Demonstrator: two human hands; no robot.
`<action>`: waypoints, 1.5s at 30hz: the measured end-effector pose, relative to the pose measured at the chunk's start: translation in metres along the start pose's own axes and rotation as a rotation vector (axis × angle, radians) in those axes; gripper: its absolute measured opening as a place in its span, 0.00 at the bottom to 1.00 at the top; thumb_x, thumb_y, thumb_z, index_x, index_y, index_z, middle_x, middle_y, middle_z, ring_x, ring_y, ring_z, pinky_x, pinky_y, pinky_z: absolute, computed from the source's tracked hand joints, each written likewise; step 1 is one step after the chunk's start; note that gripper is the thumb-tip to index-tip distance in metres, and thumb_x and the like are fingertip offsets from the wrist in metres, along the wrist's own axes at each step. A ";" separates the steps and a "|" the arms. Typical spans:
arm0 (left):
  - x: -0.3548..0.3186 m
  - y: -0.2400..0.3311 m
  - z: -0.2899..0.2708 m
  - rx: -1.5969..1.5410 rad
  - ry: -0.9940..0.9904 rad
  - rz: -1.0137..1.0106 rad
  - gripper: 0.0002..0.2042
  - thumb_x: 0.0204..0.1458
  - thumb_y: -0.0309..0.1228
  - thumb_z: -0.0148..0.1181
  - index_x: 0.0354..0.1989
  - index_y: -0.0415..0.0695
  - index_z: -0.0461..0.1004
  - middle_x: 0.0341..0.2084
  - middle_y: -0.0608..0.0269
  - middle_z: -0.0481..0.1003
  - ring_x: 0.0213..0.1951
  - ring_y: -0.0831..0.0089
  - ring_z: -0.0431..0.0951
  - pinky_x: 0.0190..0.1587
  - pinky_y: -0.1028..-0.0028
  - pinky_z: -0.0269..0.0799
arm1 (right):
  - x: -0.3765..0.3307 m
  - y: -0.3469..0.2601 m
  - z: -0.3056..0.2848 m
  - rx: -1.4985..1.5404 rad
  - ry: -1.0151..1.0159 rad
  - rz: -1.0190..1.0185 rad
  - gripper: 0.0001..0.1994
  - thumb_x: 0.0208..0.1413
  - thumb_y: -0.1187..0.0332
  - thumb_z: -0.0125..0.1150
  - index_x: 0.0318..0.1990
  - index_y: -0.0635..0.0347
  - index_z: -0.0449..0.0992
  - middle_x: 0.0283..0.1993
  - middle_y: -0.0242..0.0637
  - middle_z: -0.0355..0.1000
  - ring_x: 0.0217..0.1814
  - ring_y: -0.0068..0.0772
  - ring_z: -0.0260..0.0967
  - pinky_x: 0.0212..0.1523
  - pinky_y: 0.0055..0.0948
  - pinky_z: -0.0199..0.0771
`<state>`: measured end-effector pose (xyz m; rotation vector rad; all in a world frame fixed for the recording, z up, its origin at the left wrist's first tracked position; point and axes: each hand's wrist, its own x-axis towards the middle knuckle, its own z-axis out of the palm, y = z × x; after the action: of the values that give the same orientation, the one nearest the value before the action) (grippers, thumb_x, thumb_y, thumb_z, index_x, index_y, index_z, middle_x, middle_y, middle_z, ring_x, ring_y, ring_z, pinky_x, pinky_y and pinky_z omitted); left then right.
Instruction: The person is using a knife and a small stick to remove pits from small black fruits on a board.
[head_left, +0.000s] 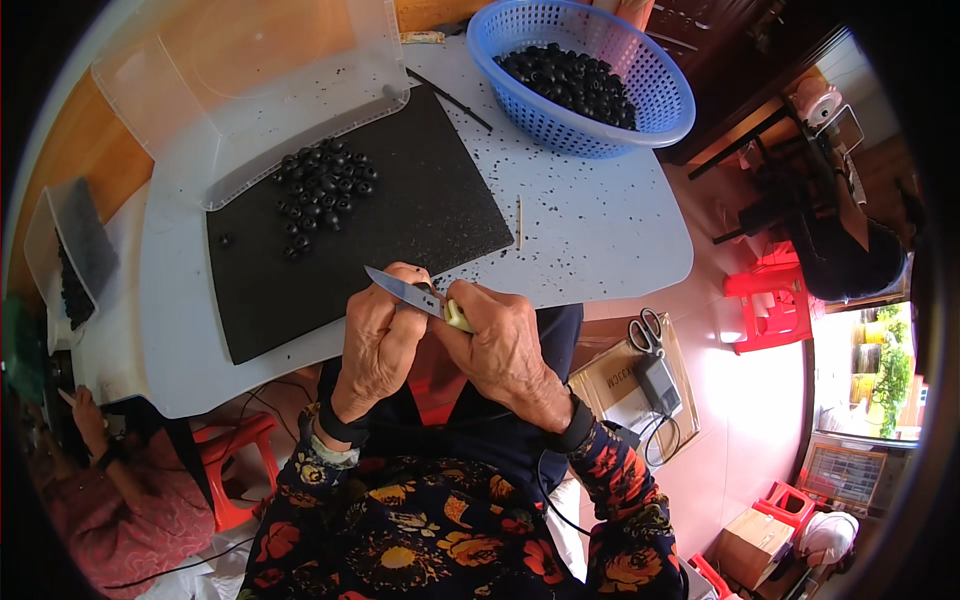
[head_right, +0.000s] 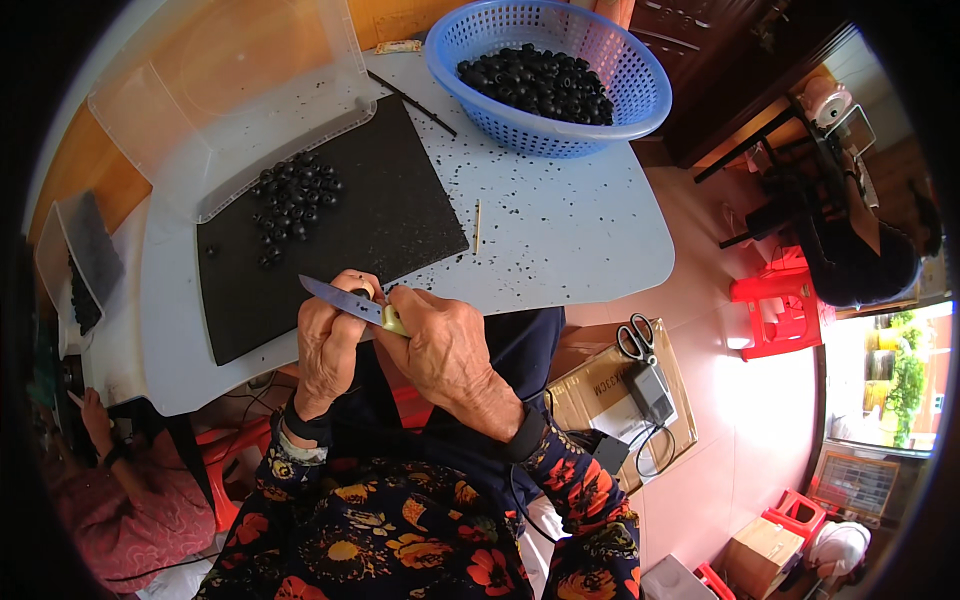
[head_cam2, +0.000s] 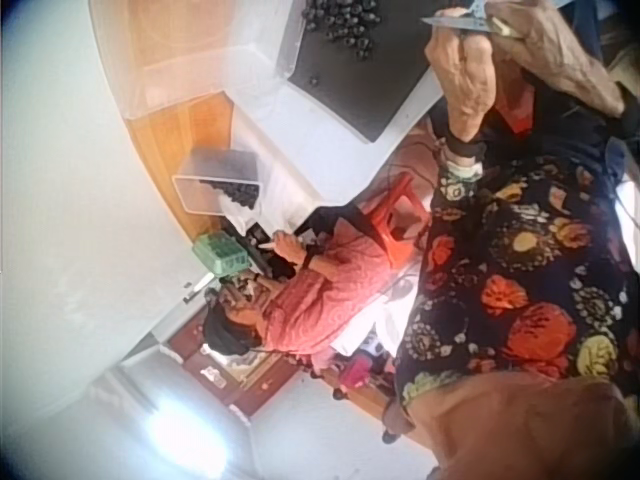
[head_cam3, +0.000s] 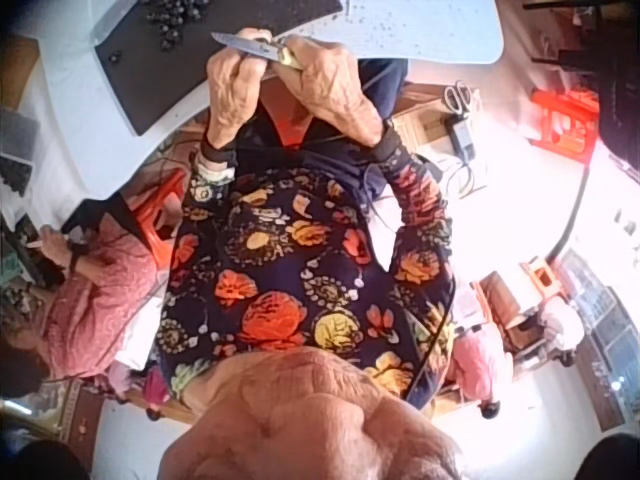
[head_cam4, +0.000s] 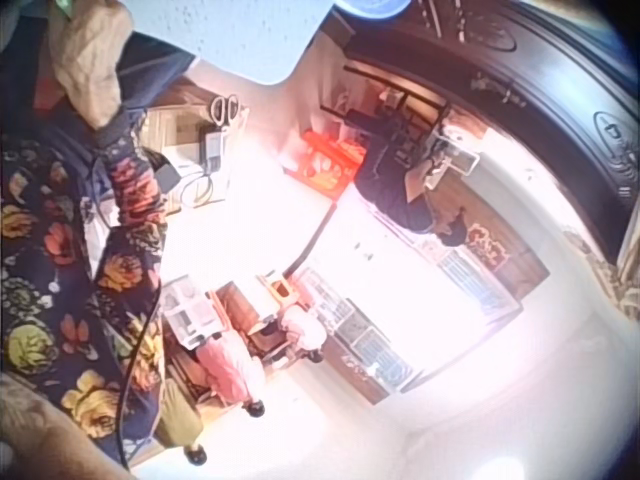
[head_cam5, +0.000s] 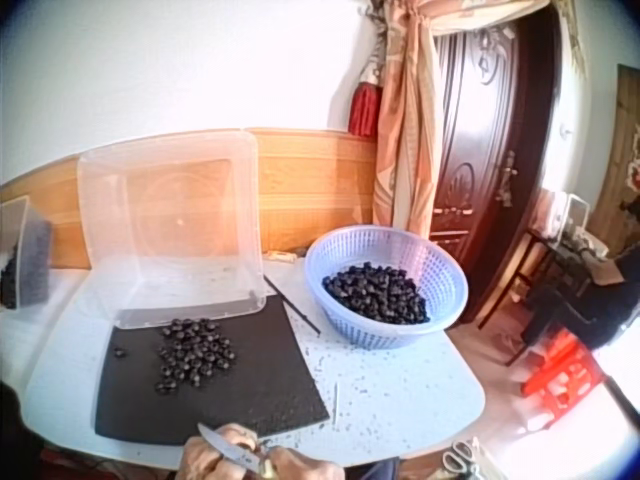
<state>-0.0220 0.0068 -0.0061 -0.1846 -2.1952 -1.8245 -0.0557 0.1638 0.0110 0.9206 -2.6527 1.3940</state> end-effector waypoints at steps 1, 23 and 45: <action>0.000 -0.001 0.000 0.008 -0.009 0.007 0.10 0.50 0.24 0.48 0.38 0.32 0.69 0.29 0.54 0.72 0.29 0.67 0.73 0.36 0.71 0.70 | 0.000 0.000 0.000 0.003 -0.012 0.009 0.13 0.49 0.66 0.66 0.31 0.62 0.68 0.26 0.41 0.71 0.26 0.47 0.72 0.23 0.38 0.69; 0.001 0.026 0.005 -0.107 -0.136 0.116 0.09 0.48 0.23 0.48 0.37 0.33 0.69 0.26 0.60 0.69 0.25 0.76 0.66 0.30 0.75 0.65 | 0.000 0.013 -0.005 0.351 0.063 0.256 0.10 0.54 0.73 0.54 0.24 0.68 0.67 0.17 0.51 0.64 0.20 0.56 0.64 0.22 0.38 0.63; -0.003 0.007 0.004 0.070 -0.036 0.066 0.11 0.48 0.23 0.49 0.39 0.33 0.70 0.30 0.56 0.72 0.23 0.75 0.67 0.27 0.75 0.65 | -0.008 0.002 -0.001 0.091 0.044 0.008 0.10 0.51 0.70 0.62 0.27 0.65 0.67 0.23 0.46 0.69 0.25 0.54 0.70 0.24 0.41 0.69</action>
<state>-0.0175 0.0127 -0.0009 -0.2738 -2.2454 -1.7204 -0.0498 0.1691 0.0077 0.8763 -2.5839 1.5302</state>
